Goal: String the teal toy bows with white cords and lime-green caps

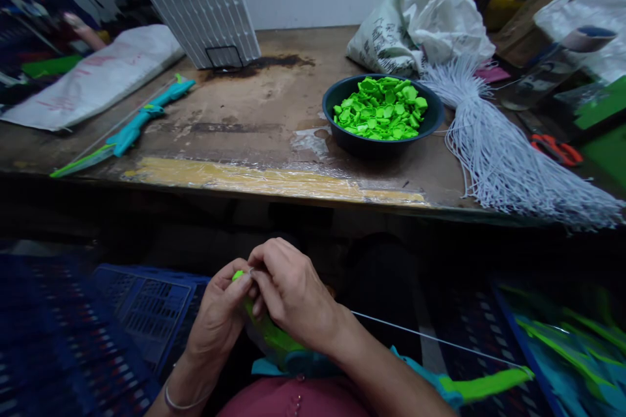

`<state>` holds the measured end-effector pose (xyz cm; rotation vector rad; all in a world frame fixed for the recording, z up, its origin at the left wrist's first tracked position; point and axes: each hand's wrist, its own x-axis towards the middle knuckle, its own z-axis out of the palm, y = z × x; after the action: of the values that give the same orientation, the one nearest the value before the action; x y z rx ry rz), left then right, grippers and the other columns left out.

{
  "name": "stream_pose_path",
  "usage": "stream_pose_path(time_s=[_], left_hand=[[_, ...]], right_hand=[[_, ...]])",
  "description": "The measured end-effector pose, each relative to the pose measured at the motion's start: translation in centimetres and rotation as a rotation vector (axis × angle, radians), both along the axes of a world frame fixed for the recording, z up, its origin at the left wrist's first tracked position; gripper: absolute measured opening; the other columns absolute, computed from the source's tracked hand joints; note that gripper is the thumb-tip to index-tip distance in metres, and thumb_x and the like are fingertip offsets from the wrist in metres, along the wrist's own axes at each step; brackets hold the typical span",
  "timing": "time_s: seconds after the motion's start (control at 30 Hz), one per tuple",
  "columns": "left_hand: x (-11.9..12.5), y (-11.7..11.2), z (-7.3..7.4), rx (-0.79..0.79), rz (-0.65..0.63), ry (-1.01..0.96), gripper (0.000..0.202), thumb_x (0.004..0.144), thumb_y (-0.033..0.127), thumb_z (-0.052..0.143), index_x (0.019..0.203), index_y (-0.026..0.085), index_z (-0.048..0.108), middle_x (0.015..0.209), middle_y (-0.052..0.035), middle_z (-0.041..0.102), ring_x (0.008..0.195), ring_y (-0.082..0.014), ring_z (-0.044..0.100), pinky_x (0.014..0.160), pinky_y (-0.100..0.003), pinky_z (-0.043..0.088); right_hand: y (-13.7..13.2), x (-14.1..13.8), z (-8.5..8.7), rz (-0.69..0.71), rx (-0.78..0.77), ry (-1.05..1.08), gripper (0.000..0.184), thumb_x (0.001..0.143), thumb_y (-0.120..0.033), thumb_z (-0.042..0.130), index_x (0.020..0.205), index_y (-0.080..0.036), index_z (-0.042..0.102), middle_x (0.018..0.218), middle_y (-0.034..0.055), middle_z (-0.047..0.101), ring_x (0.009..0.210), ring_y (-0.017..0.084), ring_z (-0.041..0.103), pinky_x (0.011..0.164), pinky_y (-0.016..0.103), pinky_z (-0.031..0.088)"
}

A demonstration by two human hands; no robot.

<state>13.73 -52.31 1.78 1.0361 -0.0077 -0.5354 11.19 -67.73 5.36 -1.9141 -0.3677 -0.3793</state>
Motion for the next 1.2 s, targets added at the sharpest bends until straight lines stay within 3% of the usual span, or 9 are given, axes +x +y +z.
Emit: stream_pose_path(time_s=[0.3,0.53,0.73,0.87,1.1,1.2], left_hand=[[-0.3,0.5,-0.5,0.044,-0.006,-0.084,0.023,0.085,0.036,0.077,0.085,0.017,0.064,0.061,0.0037,0.060,0.048,-0.0091,0.058,0.049,-0.018,0.045],[-0.4,0.3,-0.5,0.068,0.040,-0.042,0.022,0.086,0.036,0.075,0.082,0.017,0.064,0.061,0.0035,0.058,0.049,-0.0085,0.054,0.049,-0.019,0.043],[-0.3,0.0,-0.3,0.112,0.097,-0.058,0.026,0.084,0.039,0.078,0.080,0.016,0.066,0.061,0.0035,0.056,0.050,-0.0075,0.052,0.049,-0.017,0.043],[-0.3,-0.2,-0.4,0.079,0.066,-0.056,0.025,0.088,0.037,0.073,0.077,0.017,0.064,0.061,0.0036,0.055,0.050,-0.0076,0.052,0.049,-0.018,0.043],[-0.4,-0.1,-0.2,0.083,0.065,-0.075,0.024,0.089,0.036,0.072,0.079,0.017,0.063,0.061,0.0042,0.052,0.049,-0.0087,0.051,0.047,-0.019,0.042],[-0.5,0.0,-0.3,0.094,0.051,-0.075,0.022,0.089,0.036,0.071,0.082,0.017,0.063,0.061,0.0042,0.053,0.049,-0.0090,0.052,0.048,-0.020,0.043]], right_hand=[[-0.3,-0.1,0.7,0.016,-0.083,0.031,0.015,0.100,-0.010,0.053,0.094,-0.017,0.066,0.094,0.0041,0.061,0.088,0.015,0.058,0.075,0.027,0.050],[0.9,-0.3,-0.1,-0.117,-0.389,-0.181,0.023,0.098,-0.010,0.042,0.084,-0.013,0.061,0.084,0.0093,0.057,0.079,0.020,0.050,0.067,0.032,0.047],[1.7,-0.3,-1.4,-0.267,-0.653,-0.356,0.024,0.097,-0.009,0.045,0.078,-0.014,0.061,0.076,0.0085,0.053,0.076,0.022,0.045,0.068,0.036,0.044],[1.3,-0.3,-1.6,-0.330,-0.601,-0.370,0.023,0.099,-0.010,0.046,0.083,-0.014,0.062,0.080,0.0103,0.057,0.081,0.023,0.049,0.071,0.036,0.047],[0.9,-0.5,-1.1,-0.281,-0.214,-0.169,0.014,0.100,-0.012,0.048,0.090,-0.017,0.056,0.085,0.0054,0.058,0.081,0.017,0.055,0.069,0.030,0.048],[1.0,-0.9,-1.0,-0.279,-0.124,-0.112,0.016,0.101,-0.013,0.045,0.088,-0.019,0.053,0.083,0.0027,0.056,0.077,0.015,0.055,0.066,0.028,0.046]])
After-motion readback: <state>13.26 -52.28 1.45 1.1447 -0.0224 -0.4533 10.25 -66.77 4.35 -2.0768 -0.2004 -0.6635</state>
